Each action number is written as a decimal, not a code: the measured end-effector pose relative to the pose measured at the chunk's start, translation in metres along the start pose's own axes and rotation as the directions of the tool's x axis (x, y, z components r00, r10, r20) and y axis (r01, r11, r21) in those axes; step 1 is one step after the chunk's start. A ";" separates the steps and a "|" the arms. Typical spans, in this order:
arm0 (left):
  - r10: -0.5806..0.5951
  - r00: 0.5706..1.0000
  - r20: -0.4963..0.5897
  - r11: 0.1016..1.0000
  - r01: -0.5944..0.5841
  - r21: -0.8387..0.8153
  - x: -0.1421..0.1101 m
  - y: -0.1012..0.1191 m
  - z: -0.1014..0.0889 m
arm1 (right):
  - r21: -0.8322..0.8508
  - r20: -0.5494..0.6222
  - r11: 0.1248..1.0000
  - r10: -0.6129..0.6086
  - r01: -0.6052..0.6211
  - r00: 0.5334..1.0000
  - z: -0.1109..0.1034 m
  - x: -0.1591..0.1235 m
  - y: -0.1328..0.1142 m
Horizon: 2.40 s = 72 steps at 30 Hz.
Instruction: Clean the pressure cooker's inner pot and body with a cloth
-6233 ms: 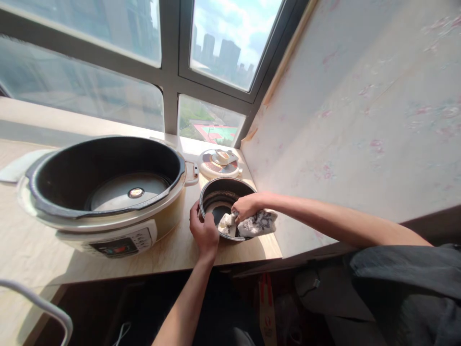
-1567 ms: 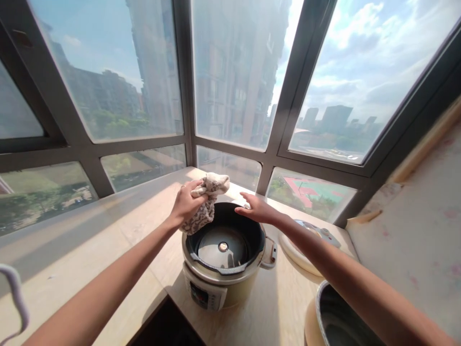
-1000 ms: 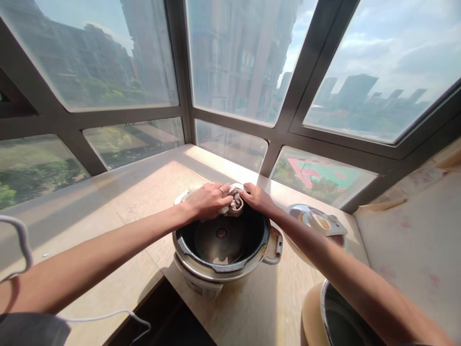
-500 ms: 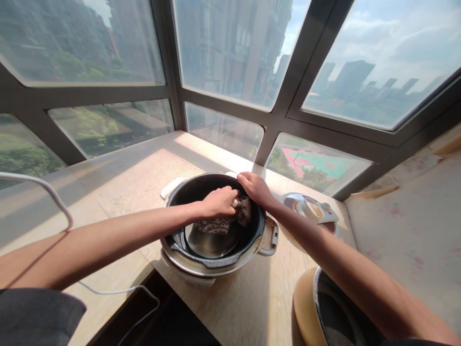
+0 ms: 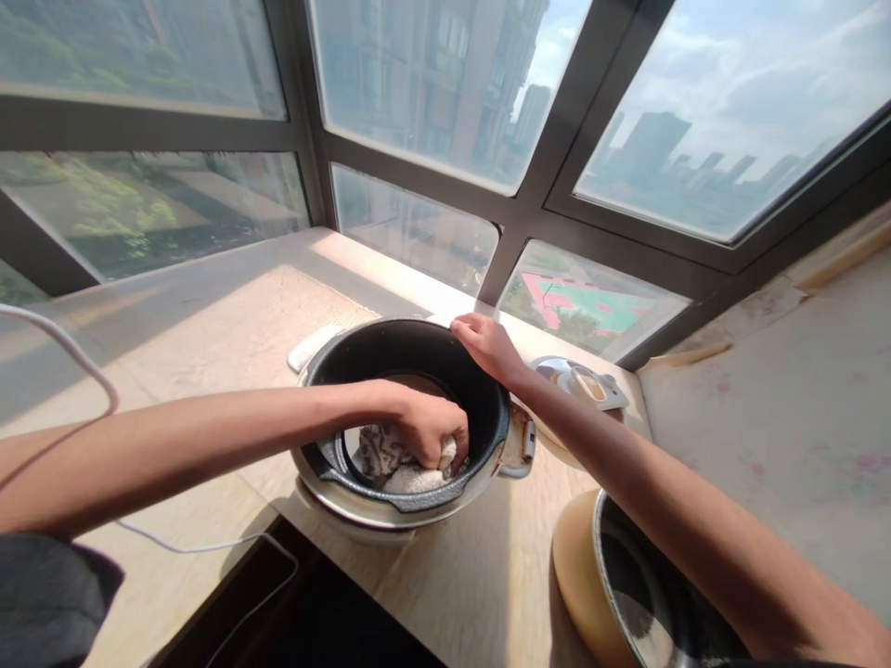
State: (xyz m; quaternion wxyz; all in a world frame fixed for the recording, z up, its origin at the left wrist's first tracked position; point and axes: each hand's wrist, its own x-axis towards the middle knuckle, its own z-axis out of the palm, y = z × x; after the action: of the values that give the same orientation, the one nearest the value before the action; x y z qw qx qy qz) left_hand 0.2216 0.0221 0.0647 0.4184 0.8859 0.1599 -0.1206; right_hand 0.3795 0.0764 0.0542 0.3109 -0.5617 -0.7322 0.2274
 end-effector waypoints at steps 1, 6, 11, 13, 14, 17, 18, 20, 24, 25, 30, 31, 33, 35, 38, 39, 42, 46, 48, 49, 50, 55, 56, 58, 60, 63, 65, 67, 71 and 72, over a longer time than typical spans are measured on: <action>0.011 1.000 0.026 0.999 -0.010 -0.032 -0.005 0.000 0.000 | -0.004 -0.004 1.000 0.002 -0.002 1.000 0.000 0.000 0.000; -0.083 0.992 0.093 0.996 0.086 -0.029 -0.032 0.002 -0.004 | 0.006 0.000 1.000 -0.027 0.027 1.000 0.000 0.001 0.002; -0.277 0.951 -0.138 0.897 0.307 0.317 -0.046 -0.003 0.005 | 0.009 -0.014 0.999 -0.047 0.047 0.999 0.001 0.000 0.004; -0.274 0.912 -0.307 0.778 0.397 0.486 -0.050 -0.005 0.007 | 0.013 -0.013 0.999 -0.042 0.042 0.999 0.001 0.000 0.003; -0.248 0.892 -0.377 0.721 0.430 0.544 -0.052 -0.006 0.007 | 0.014 -0.008 0.999 -0.041 0.041 0.999 0.000 0.000 0.003; -0.175 0.876 -0.450 0.655 0.445 0.611 -0.062 -0.006 -0.002 | -0.001 0.008 0.999 -0.047 0.047 0.999 0.000 0.000 0.003; -0.165 0.883 -0.440 0.658 0.431 0.618 -0.066 -0.006 -0.007 | -0.008 0.007 0.999 -0.050 0.050 0.999 0.000 0.000 0.004; -0.152 0.900 -0.408 0.665 0.398 0.632 -0.073 -0.006 -0.019 | -0.015 -0.003 0.999 -0.052 0.052 0.999 0.001 0.001 0.005; -0.087 0.909 -0.407 0.672 0.355 0.650 -0.077 -0.013 -0.042 | -0.029 -0.010 0.998 -0.057 0.056 0.998 0.002 0.003 0.006; -0.053 0.907 -0.418 0.676 0.341 0.653 -0.075 -0.016 -0.045 | -0.035 -0.010 0.998 -0.054 0.054 0.998 0.002 0.003 0.006; 0.114 0.895 -0.432 0.621 0.275 0.734 -0.047 -0.028 -0.051 | -0.108 -0.037 0.994 -0.027 0.023 0.999 0.002 0.005 0.007; 0.123 0.893 -0.432 0.602 0.279 0.748 -0.042 -0.029 -0.050 | -0.112 -0.049 0.994 -0.020 0.014 0.999 0.002 0.005 0.008; 0.128 0.875 -0.468 0.588 0.313 0.746 -0.035 -0.027 -0.046 | -0.101 -0.062 0.995 -0.008 0.002 0.998 0.002 0.006 0.009; 0.126 0.839 -0.529 0.623 0.348 0.701 -0.034 -0.024 -0.041 | -0.106 -0.051 0.994 -0.005 -0.001 0.999 0.002 0.006 0.009; 0.112 0.797 -0.593 0.702 0.359 0.615 -0.038 -0.018 -0.034 | -0.205 -0.002 0.979 -0.020 0.019 1.000 0.001 0.006 0.007; 0.107 0.798 -0.593 0.708 0.358 0.609 -0.041 -0.017 -0.032 | -0.239 0.013 0.970 -0.026 0.029 1.000 0.001 0.006 0.005; 0.102 0.824 -0.557 0.619 0.386 0.684 -0.047 -0.016 -0.032 | -0.286 0.044 0.957 -0.037 0.048 0.998 0.000 0.005 0.002; -0.009 0.906 -0.424 0.476 0.377 0.794 -0.062 -0.016 -0.036 | -0.323 0.059 0.945 -0.031 0.049 0.998 0.000 0.003 -0.002; -0.064 0.909 -0.412 0.465 0.393 0.793 -0.075 -0.013 -0.035 | -0.352 0.061 0.935 -0.022 0.042 0.998 0.001 0.002 -0.004; -0.080 0.897 -0.436 0.472 0.419 0.776 -0.082 -0.009 -0.034 | -0.365 0.059 0.930 -0.018 0.038 0.998 0.001 0.002 -0.006; -0.097 0.879 -0.467 0.483 0.452 0.750 -0.089 -0.003 -0.031 | -0.376 0.057 0.926 -0.013 0.033 0.998 0.002 0.001 -0.007; -0.195 0.694 -0.693 0.500 0.678 0.538 -0.108 0.040 0.004 | -0.384 0.023 0.923 0.016 -0.005 1.000 0.001 -0.001 -0.013; -0.201 0.662 -0.722 0.504 0.702 0.503 -0.107 0.050 0.013 | -0.381 0.011 0.925 0.025 -0.019 1.000 0.001 -0.002 -0.014; -0.194 0.663 -0.723 0.533 0.690 0.490 -0.101 0.067 0.031 | -0.371 -0.022 0.927 0.049 -0.053 0.999 0.000 -0.003 -0.014; -0.174 0.685 -0.708 0.573 0.655 0.493 -0.092 0.080 0.046 | -0.359 -0.060 0.928 0.080 -0.096 0.995 -0.001 -0.003 -0.013; -0.132 0.717 -0.685 0.644 0.587 0.491 -0.076 0.092 0.057 | -0.339 -0.109 0.924 0.146 -0.175 0.983 -0.002 -0.002 -0.009; -0.091 0.725 -0.683 0.684 0.544 0.486 -0.065 0.095 0.058 | -0.322 -0.128 0.919 0.196 -0.227 0.972 -0.003 -0.001 -0.006; -0.045 0.717 -0.696 0.704 0.517 0.487 -0.055 0.096 0.058 | -0.304 -0.132 0.916 0.232 -0.262 0.964 -0.003 0.001 -0.003; 0.015 0.680 -0.733 0.711 0.508 0.486 -0.032 0.092 0.055 | -0.291 -0.130 0.914 0.255 -0.283 0.958 -0.002 0.002 0.000; 0.013 0.670 -0.742 0.717 0.511 0.474 -0.026 0.090 0.053 | -0.295 -0.131 0.912 0.255 -0.283 0.958 -0.002 0.002 0.000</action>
State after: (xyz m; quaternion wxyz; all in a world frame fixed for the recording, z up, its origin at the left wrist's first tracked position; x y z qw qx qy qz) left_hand 0.2283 -0.0778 0.1037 -0.0310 0.9162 0.3821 0.1165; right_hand 0.3809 0.0781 0.0559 0.2166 -0.7088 -0.6597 0.1246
